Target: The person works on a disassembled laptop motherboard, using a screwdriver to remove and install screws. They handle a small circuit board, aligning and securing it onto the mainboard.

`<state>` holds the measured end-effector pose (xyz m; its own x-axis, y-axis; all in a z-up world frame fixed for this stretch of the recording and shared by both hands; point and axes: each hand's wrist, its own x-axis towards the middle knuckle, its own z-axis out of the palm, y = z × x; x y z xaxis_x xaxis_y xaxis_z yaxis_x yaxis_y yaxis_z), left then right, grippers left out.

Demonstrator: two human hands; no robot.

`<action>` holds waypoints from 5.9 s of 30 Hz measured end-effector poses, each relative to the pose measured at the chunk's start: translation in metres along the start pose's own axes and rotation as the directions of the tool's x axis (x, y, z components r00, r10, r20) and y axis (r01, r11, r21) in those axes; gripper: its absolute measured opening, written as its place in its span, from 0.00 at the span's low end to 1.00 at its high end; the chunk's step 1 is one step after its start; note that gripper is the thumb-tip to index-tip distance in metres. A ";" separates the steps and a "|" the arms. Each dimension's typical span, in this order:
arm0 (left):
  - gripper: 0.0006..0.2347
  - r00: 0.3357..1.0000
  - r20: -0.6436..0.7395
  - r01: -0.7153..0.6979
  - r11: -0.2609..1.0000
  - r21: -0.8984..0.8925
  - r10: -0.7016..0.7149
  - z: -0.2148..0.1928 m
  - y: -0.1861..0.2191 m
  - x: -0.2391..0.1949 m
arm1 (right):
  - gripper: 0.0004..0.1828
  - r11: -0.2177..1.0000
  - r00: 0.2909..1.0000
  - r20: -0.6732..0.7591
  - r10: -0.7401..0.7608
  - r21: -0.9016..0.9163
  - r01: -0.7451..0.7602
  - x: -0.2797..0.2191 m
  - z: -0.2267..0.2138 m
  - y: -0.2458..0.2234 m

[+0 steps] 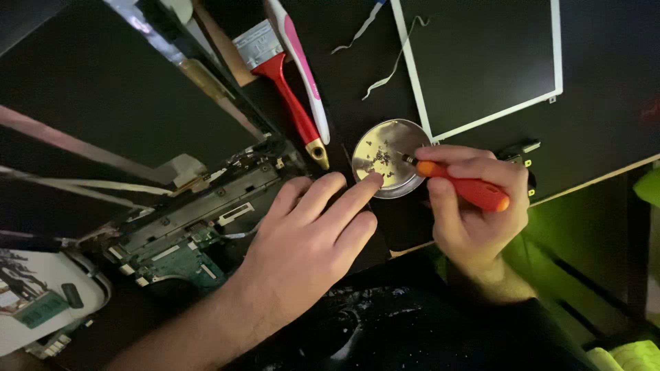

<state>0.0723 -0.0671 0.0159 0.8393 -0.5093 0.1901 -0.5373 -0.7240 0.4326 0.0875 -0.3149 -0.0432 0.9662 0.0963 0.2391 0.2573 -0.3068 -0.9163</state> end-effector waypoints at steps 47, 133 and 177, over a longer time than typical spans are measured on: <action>0.07 0.964 -0.214 0.068 0.923 -0.379 -0.159 0.037 -0.011 0.027 | 0.20 0.992 0.998 -0.052 -0.021 0.121 0.027 -0.001 -0.003 -0.004; 0.07 0.657 0.221 -0.276 -0.502 -0.819 -0.721 0.055 0.036 -0.236 | 0.18 0.853 0.813 0.428 -0.394 0.500 0.150 -0.078 0.126 -0.104; 0.07 0.634 0.162 -0.261 -0.406 -0.876 -0.757 0.065 0.040 -0.230 | 0.23 0.828 0.785 0.380 -0.490 0.485 0.282 -0.080 0.120 -0.092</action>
<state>-0.1476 -0.0096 -0.0676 0.9249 0.1497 -0.3494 0.0713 0.8345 0.5463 -0.0149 -0.1805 -0.0162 0.6264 0.5854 0.5147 0.4787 0.2324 -0.8467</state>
